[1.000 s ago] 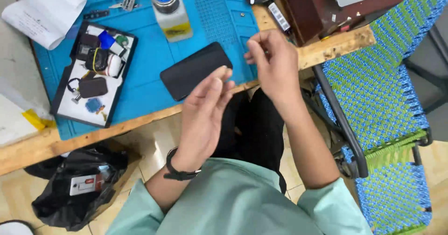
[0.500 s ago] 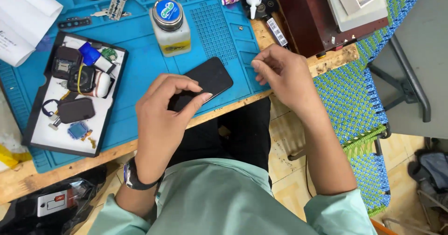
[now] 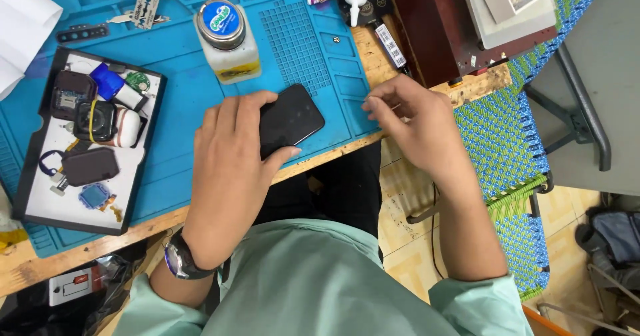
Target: Repairing a smartphone by applying rubber bands and using a screwdriver at a workbench.
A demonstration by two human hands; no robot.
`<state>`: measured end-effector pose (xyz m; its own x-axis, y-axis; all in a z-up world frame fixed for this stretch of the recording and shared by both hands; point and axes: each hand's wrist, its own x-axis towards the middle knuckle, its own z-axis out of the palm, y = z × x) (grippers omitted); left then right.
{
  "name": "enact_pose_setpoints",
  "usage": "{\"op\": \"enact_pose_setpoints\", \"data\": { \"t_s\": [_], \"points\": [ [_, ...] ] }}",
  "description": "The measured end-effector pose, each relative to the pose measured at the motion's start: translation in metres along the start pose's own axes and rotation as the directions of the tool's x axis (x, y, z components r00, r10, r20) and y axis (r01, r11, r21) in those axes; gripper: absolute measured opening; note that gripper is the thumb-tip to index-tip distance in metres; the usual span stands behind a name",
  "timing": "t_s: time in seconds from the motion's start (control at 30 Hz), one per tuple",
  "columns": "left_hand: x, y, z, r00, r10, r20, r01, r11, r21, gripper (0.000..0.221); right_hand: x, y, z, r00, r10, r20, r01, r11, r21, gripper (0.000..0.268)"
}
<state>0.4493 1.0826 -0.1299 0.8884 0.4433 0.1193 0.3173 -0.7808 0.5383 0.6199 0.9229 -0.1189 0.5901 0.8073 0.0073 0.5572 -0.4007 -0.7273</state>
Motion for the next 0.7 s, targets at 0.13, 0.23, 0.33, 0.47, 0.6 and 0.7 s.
{"op": "enact_pose_setpoints", "data": {
  "t_s": [0.13,0.23,0.33,0.47,0.6,0.7],
  "points": [
    [0.006,-0.007,0.002,0.998,0.060,-0.007,-0.060,0.998,-0.020,0.081,-0.006,-0.001,0.007,0.988,0.091,-0.122,-0.039,0.925,0.378,0.001],
    [0.009,-0.004,-0.002,0.996,-0.002,0.086,0.008,0.998,-0.065,0.078,-0.008,-0.001,0.014,0.983,0.093,-0.159,-0.009,0.888,0.460,0.005],
    [0.010,-0.011,-0.001,0.992,0.011,0.128,0.008,0.989,-0.150,0.077,-0.007,0.005,0.020,0.975,0.134,-0.178,-0.018,0.844,0.536,0.010],
    [0.006,0.000,-0.019,0.988,0.023,0.153,0.021,0.960,-0.279,0.071,-0.008,-0.002,0.021,0.976,0.087,-0.199,0.041,0.826,0.562,0.010],
    [-0.005,-0.005,-0.006,0.995,0.097,-0.029,-0.101,0.952,-0.289,0.069,-0.010,-0.014,0.026,0.980,0.025,-0.195,0.091,0.820,0.565,0.008],
    [-0.014,-0.010,0.009,0.965,0.148,-0.215,-0.198,0.952,-0.233,0.071,-0.010,-0.025,0.026,0.982,-0.009,-0.191,0.118,0.817,0.565,0.009]
  ]
}}
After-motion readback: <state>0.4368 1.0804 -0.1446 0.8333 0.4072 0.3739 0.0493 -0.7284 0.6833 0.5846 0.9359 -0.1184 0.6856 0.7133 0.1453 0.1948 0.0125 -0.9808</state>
